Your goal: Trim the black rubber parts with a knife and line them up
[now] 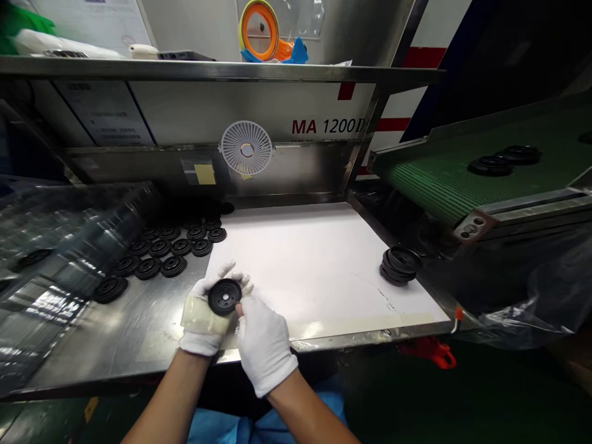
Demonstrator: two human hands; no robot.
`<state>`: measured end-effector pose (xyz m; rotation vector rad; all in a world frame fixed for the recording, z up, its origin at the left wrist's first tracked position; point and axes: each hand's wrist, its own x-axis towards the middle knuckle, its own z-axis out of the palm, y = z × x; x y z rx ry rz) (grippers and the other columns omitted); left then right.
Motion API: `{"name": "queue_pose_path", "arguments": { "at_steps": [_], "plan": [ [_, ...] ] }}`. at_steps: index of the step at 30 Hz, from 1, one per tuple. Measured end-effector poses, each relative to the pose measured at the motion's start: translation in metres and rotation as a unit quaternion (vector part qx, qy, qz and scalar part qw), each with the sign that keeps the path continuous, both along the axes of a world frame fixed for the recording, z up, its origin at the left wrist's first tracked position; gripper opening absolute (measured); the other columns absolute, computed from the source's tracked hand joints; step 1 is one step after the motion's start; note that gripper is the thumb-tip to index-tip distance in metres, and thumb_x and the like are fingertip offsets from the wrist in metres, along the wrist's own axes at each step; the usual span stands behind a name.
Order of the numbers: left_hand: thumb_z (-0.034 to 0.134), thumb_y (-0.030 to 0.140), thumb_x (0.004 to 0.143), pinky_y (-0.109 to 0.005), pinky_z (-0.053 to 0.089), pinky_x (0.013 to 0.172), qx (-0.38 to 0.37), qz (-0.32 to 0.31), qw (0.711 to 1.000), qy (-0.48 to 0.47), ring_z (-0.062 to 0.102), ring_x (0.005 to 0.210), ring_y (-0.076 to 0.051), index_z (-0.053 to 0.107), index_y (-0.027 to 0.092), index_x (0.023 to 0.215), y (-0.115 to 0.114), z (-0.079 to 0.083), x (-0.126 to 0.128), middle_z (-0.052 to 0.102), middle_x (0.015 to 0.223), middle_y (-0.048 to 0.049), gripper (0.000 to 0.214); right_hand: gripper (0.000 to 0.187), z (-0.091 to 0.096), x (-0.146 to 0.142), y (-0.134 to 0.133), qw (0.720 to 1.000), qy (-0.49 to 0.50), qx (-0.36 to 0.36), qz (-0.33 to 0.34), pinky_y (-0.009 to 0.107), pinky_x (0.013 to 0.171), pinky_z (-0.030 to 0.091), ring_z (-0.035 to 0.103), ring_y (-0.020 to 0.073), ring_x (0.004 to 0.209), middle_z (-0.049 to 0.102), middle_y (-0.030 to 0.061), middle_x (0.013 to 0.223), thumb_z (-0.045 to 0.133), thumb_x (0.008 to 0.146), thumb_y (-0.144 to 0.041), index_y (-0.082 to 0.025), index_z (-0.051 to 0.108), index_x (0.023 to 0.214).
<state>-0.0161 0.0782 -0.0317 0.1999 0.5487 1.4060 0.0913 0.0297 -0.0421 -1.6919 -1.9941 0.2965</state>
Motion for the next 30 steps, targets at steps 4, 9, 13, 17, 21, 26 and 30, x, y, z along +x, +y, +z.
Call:
{"name": "queue_pose_path", "arguments": {
  "at_steps": [4, 9, 13, 17, 21, 26, 30],
  "plan": [
    [0.057, 0.018, 0.074, -0.036, 0.051, 0.070, 0.001, 0.038, 0.999, -0.008, 0.059, 0.069, -0.017, 0.063, 0.013, 0.098, 0.001, -0.002, 0.001, 0.059, 0.070, -0.0042, 0.025, 0.015, 0.000, 0.003, -0.001, 1.000, 0.010, -0.010, -0.008, 0.027, 0.059, 0.026, 0.054, 0.0147, 0.065, 0.061, -0.0013, 0.074, 0.041, 0.093, -0.023, -0.023, 0.052, 0.083],
    [0.060, 0.017, 0.075, -0.034, 0.051, 0.076, -0.006, 0.088, 0.996, -0.018, 0.058, 0.069, -0.013, 0.063, 0.016, 0.092, 0.006, -0.006, 0.006, 0.057, 0.068, 0.0000, 0.017, 0.018, 0.001, -0.007, -0.004, 0.999, 0.029, -0.019, 0.017, 0.025, 0.056, 0.026, 0.051, 0.0136, 0.061, 0.059, -0.0018, 0.071, 0.039, 0.093, -0.022, -0.022, 0.051, 0.079],
    [0.060, 0.017, 0.076, -0.039, 0.049, 0.085, -0.012, 0.096, 0.995, -0.016, 0.061, 0.076, -0.016, 0.064, 0.016, 0.093, 0.005, -0.007, 0.005, 0.061, 0.073, -0.0015, 0.018, 0.019, 0.000, -0.011, -0.006, 0.999, 0.035, -0.024, 0.022, 0.025, 0.057, 0.026, 0.051, 0.0136, 0.062, 0.058, -0.0016, 0.071, 0.039, 0.093, -0.022, -0.022, 0.050, 0.078],
    [0.059, 0.016, 0.074, -0.050, 0.048, 0.087, -0.044, 0.032, 0.998, -0.020, 0.061, 0.094, -0.027, 0.065, 0.012, 0.094, 0.003, -0.003, -0.002, 0.065, 0.090, -0.0104, 0.021, 0.023, 0.003, -0.003, -0.006, 0.997, 0.065, -0.029, 0.036, 0.025, 0.057, 0.028, 0.050, 0.0132, 0.062, 0.058, -0.0017, 0.072, 0.035, 0.096, -0.026, -0.022, 0.049, 0.078],
    [0.059, 0.016, 0.075, -0.049, 0.048, 0.088, -0.049, 0.021, 0.998, -0.032, 0.062, 0.086, -0.024, 0.065, 0.011, 0.091, 0.001, 0.001, -0.004, 0.064, 0.082, -0.0083, 0.018, 0.023, 0.011, 0.010, 0.000, 0.995, 0.086, -0.038, 0.031, 0.023, 0.058, 0.029, 0.049, 0.0125, 0.062, 0.058, -0.0020, 0.073, 0.034, 0.097, -0.027, -0.022, 0.049, 0.080],
    [0.061, 0.019, 0.076, -0.043, 0.047, 0.089, -0.020, 0.035, 0.999, -0.030, 0.061, 0.075, -0.017, 0.066, 0.012, 0.090, -0.001, 0.007, 0.004, 0.061, 0.074, -0.0039, 0.016, 0.019, 0.017, 0.012, 0.003, 0.998, 0.053, -0.035, 0.020, 0.024, 0.058, 0.028, 0.050, 0.0126, 0.061, 0.058, -0.0019, 0.070, 0.038, 0.094, -0.024, -0.022, 0.051, 0.081],
    [0.062, 0.019, 0.075, -0.044, 0.048, 0.089, -0.043, 0.053, 0.997, -0.021, 0.061, 0.074, -0.017, 0.066, 0.013, 0.087, 0.000, 0.011, 0.007, 0.061, 0.073, -0.0037, 0.014, 0.021, 0.020, 0.007, -0.004, 0.995, 0.066, -0.053, 0.058, 0.024, 0.057, 0.029, 0.051, 0.0126, 0.062, 0.058, -0.0028, 0.070, 0.040, 0.093, -0.027, -0.022, 0.052, 0.076]
  ]
}}
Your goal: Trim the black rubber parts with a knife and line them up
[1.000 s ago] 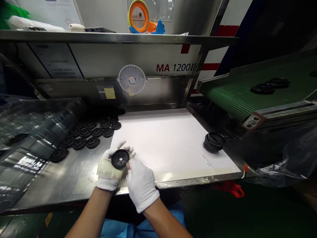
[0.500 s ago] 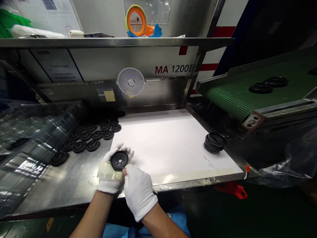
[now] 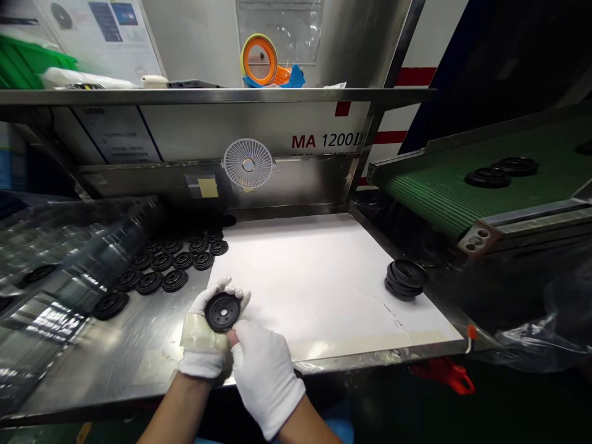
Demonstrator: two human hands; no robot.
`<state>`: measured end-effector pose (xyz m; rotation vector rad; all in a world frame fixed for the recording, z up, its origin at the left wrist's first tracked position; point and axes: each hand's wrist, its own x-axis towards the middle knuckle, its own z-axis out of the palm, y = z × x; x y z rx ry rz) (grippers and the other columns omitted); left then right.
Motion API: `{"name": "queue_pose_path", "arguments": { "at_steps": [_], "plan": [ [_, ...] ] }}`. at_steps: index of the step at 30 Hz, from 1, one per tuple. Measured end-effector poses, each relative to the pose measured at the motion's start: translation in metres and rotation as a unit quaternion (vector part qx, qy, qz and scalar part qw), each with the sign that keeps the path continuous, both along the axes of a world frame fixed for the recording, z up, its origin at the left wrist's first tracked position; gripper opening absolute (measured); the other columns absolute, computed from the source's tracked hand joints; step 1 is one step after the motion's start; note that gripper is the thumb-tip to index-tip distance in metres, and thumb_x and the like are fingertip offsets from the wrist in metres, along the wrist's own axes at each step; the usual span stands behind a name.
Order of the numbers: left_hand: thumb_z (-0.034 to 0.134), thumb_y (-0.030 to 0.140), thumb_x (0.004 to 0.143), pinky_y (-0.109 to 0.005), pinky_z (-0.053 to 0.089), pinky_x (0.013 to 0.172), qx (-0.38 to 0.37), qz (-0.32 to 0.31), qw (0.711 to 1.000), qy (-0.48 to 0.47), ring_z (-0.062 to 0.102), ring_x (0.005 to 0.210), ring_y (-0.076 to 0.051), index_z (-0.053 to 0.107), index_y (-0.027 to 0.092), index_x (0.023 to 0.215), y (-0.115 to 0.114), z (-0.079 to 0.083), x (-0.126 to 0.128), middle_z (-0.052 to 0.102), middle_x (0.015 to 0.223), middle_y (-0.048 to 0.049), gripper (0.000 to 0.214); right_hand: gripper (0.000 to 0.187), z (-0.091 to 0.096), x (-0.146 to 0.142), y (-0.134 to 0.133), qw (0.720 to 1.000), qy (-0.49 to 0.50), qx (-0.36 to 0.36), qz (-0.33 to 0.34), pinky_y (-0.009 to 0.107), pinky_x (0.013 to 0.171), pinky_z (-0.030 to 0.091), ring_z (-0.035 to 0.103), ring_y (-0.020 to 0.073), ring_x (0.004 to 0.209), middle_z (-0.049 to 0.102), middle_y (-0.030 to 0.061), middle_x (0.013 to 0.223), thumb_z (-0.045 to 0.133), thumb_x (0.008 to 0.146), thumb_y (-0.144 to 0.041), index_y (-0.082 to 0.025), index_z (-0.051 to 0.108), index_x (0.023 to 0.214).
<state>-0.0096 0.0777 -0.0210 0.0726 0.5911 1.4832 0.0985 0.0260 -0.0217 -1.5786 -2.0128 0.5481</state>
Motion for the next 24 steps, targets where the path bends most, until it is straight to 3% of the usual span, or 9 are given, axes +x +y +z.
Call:
{"name": "queue_pose_path", "arguments": {
  "at_steps": [3, 6, 8, 10, 12, 14, 16, 18, 24],
  "plan": [
    [0.062, 0.023, 0.076, -0.047, 0.047, 0.089, -0.012, 0.004, 1.000, -0.007, 0.062, 0.080, -0.020, 0.066, 0.013, 0.086, 0.000, 0.004, -0.001, 0.063, 0.077, -0.0060, 0.015, 0.027, 0.004, 0.012, 0.000, 0.996, 0.075, -0.053, 0.009, 0.022, 0.057, 0.034, 0.053, 0.0121, 0.063, 0.058, -0.0039, 0.069, 0.042, 0.093, -0.041, -0.023, 0.054, 0.076],
    [0.059, 0.029, 0.079, -0.052, 0.046, 0.089, -0.020, 0.004, 1.000, -0.017, 0.061, 0.091, -0.027, 0.065, 0.012, 0.090, -0.005, 0.014, 0.003, 0.065, 0.087, -0.0099, 0.021, 0.030, 0.001, 0.041, 0.007, 0.987, 0.125, -0.093, -0.048, 0.022, 0.062, 0.042, 0.057, 0.0140, 0.070, 0.062, -0.0034, 0.075, 0.052, 0.084, -0.053, -0.024, 0.058, 0.088],
    [0.057, 0.035, 0.080, -0.053, 0.046, 0.088, -0.026, -0.008, 0.999, -0.017, 0.060, 0.095, -0.029, 0.065, 0.012, 0.092, -0.012, 0.025, 0.010, 0.065, 0.091, -0.0117, 0.027, 0.035, -0.008, 0.064, 0.013, 0.981, 0.138, -0.087, -0.105, 0.026, 0.079, 0.045, 0.060, 0.0171, 0.089, 0.065, 0.0000, 0.097, 0.051, 0.084, -0.051, -0.026, 0.057, 0.108],
    [0.056, 0.040, 0.081, -0.053, 0.046, 0.088, -0.025, -0.038, 0.999, -0.020, 0.060, 0.096, -0.030, 0.065, 0.012, 0.092, -0.019, 0.037, 0.020, 0.064, 0.092, -0.0125, 0.032, 0.045, -0.022, 0.083, 0.016, 0.972, 0.168, -0.078, -0.146, 0.032, 0.098, 0.038, 0.052, 0.0193, 0.113, 0.056, 0.0039, 0.124, 0.046, 0.086, -0.044, -0.025, 0.047, 0.127],
    [0.054, 0.042, 0.082, -0.053, 0.045, 0.089, -0.028, -0.082, 0.996, -0.031, 0.060, 0.096, -0.030, 0.065, 0.011, 0.092, -0.025, 0.048, 0.029, 0.064, 0.089, -0.0126, 0.035, 0.051, -0.034, 0.095, 0.015, 0.962, 0.209, -0.084, -0.157, 0.033, 0.105, 0.032, 0.044, 0.0193, 0.123, 0.048, 0.0055, 0.135, 0.042, 0.085, -0.034, -0.023, 0.042, 0.135],
    [0.053, 0.043, 0.082, -0.053, 0.045, 0.088, -0.044, -0.119, 0.991, -0.045, 0.061, 0.093, -0.030, 0.065, 0.011, 0.091, -0.027, 0.053, 0.035, 0.064, 0.086, -0.0122, 0.036, 0.056, -0.042, 0.101, 0.011, 0.950, 0.249, -0.113, -0.151, 0.032, 0.096, 0.042, 0.054, 0.0185, 0.111, 0.053, 0.0061, 0.128, 0.043, 0.082, -0.027, -0.022, 0.041, 0.137],
    [0.052, 0.043, 0.083, -0.054, 0.045, 0.087, -0.065, -0.144, 0.986, -0.057, 0.062, 0.091, -0.030, 0.065, 0.012, 0.091, -0.027, 0.053, 0.037, 0.064, 0.084, -0.0117, 0.036, 0.057, -0.045, 0.102, 0.007, 0.928, 0.303, -0.154, -0.154, 0.028, 0.070, 0.052, 0.063, 0.0151, 0.079, 0.061, 0.0047, 0.111, 0.043, 0.081, -0.026, -0.024, 0.041, 0.138],
    [0.051, 0.042, 0.083, -0.054, 0.045, 0.086, -0.082, -0.162, 0.981, -0.063, 0.062, 0.091, -0.030, 0.065, 0.012, 0.093, -0.026, 0.049, 0.037, 0.065, 0.085, -0.0117, 0.035, 0.053, -0.044, 0.102, 0.004, 0.897, 0.363, -0.190, -0.164, 0.024, 0.050, 0.047, 0.055, 0.0107, 0.055, 0.063, 0.0025, 0.094, 0.045, 0.082, -0.030, -0.024, 0.045, 0.134],
    [0.051, 0.043, 0.082, -0.054, 0.045, 0.084, -0.091, -0.196, 0.974, -0.070, 0.062, 0.093, -0.030, 0.064, 0.013, 0.097, -0.030, 0.046, 0.038, 0.065, 0.088, -0.0129, 0.035, 0.043, -0.037, 0.103, 0.005, 0.848, 0.456, -0.202, -0.178, 0.023, 0.044, 0.045, 0.048, 0.0080, 0.047, 0.061, 0.0012, 0.079, 0.056, 0.078, -0.040, -0.019, 0.061, 0.116]
  ]
}}
